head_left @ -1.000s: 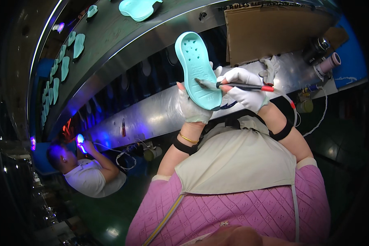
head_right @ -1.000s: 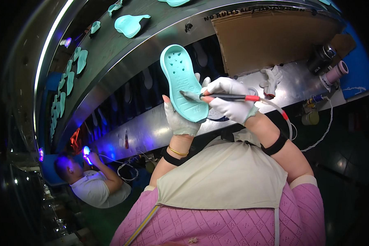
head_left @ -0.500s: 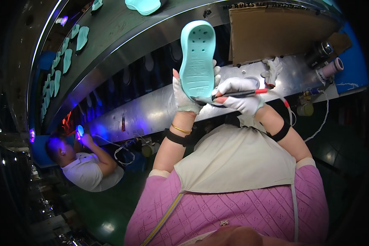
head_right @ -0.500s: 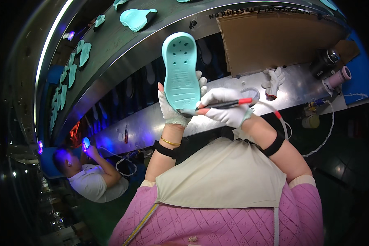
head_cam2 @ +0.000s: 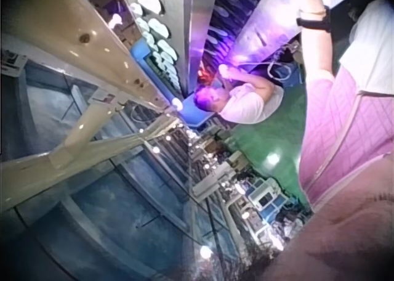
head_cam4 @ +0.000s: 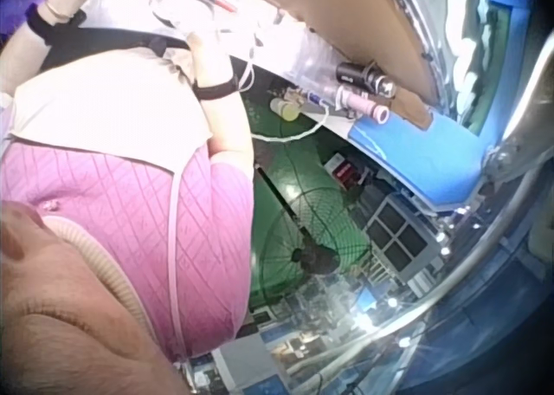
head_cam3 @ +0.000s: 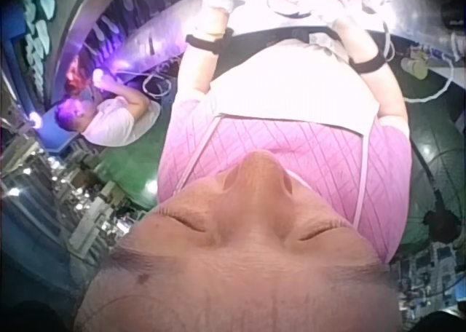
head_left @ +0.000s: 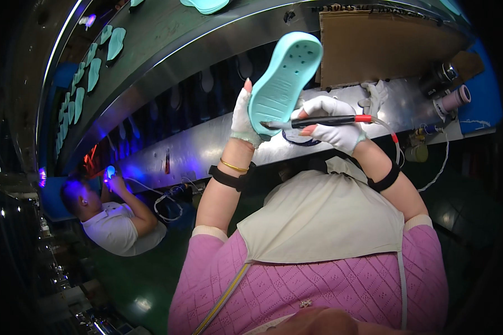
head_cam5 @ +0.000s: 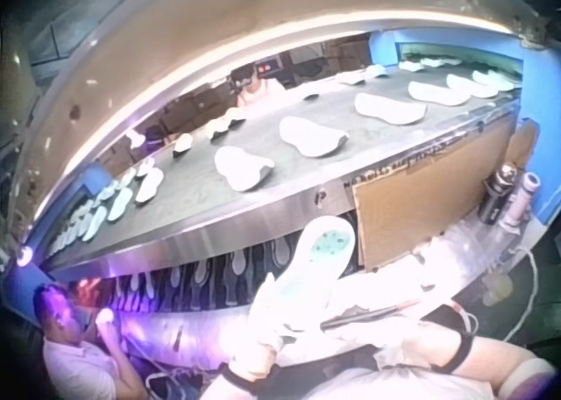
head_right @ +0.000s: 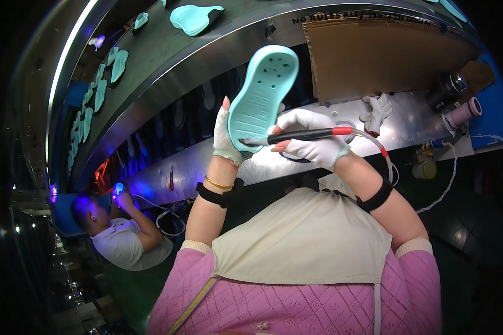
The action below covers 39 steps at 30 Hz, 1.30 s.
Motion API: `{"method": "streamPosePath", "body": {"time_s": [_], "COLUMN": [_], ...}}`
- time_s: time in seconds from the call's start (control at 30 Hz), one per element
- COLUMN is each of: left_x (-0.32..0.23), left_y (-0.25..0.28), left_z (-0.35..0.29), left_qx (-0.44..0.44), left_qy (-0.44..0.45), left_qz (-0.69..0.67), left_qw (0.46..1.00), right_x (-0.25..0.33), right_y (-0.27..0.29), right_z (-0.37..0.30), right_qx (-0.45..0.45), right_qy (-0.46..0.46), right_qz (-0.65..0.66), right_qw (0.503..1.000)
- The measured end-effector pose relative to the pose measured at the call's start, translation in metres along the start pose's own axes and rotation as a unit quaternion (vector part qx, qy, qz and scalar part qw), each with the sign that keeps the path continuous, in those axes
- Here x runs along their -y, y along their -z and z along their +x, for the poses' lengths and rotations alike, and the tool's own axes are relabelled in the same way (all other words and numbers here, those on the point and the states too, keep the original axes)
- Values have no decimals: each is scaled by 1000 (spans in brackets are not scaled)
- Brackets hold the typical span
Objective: Applying a liquid coating to shoe soles with a brush in a manufacturing environment.
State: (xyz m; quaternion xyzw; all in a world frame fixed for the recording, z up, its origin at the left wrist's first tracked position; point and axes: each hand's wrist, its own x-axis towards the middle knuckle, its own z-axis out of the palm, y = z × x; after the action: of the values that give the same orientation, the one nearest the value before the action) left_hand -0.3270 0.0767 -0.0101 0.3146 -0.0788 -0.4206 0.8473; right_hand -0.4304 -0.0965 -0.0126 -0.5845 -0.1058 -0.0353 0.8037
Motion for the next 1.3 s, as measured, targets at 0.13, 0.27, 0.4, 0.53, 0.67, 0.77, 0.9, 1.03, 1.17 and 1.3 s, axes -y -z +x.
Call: {"method": "streamPosePath", "body": {"time_s": [0.13,0.27,0.4,0.53,0.67,0.77,0.9,1.03,1.17,1.3], "left_x": [1,-7,-8,-10,-13,-13,-6,10,22,34], "left_y": [27,31,10,32,24,9,24,19,24,15], "left_z": [8,10,2,9,4,-7,-6,-3,-12,-15], "left_qx": [-114,-107,-147,-64,-133,-145,-62,-16,-17,-34], "left_qy": [-27,53,98,177,129,87,113,-15,-19,-78], "left_qz": [78,101,221,177,279,302,44,-23,-88,-88], "left_qw": [990,988,959,966,942,938,991,999,996,992], "right_x": [-2,-1,21,14,13,27,26,-25,-10,-17], "right_y": [-2,0,13,15,20,33,23,0,-13,-7], "right_z": [14,18,26,31,34,29,25,10,4,17], "right_qx": [83,146,194,180,201,198,102,43,58,-82], "right_qy": [80,20,-39,26,-45,-25,-5,26,-69,23], "right_qz": [-88,-148,-247,-225,-288,-296,-204,-152,-75,-54], "right_qw": [989,978,949,957,935,934,974,987,993,995]}}
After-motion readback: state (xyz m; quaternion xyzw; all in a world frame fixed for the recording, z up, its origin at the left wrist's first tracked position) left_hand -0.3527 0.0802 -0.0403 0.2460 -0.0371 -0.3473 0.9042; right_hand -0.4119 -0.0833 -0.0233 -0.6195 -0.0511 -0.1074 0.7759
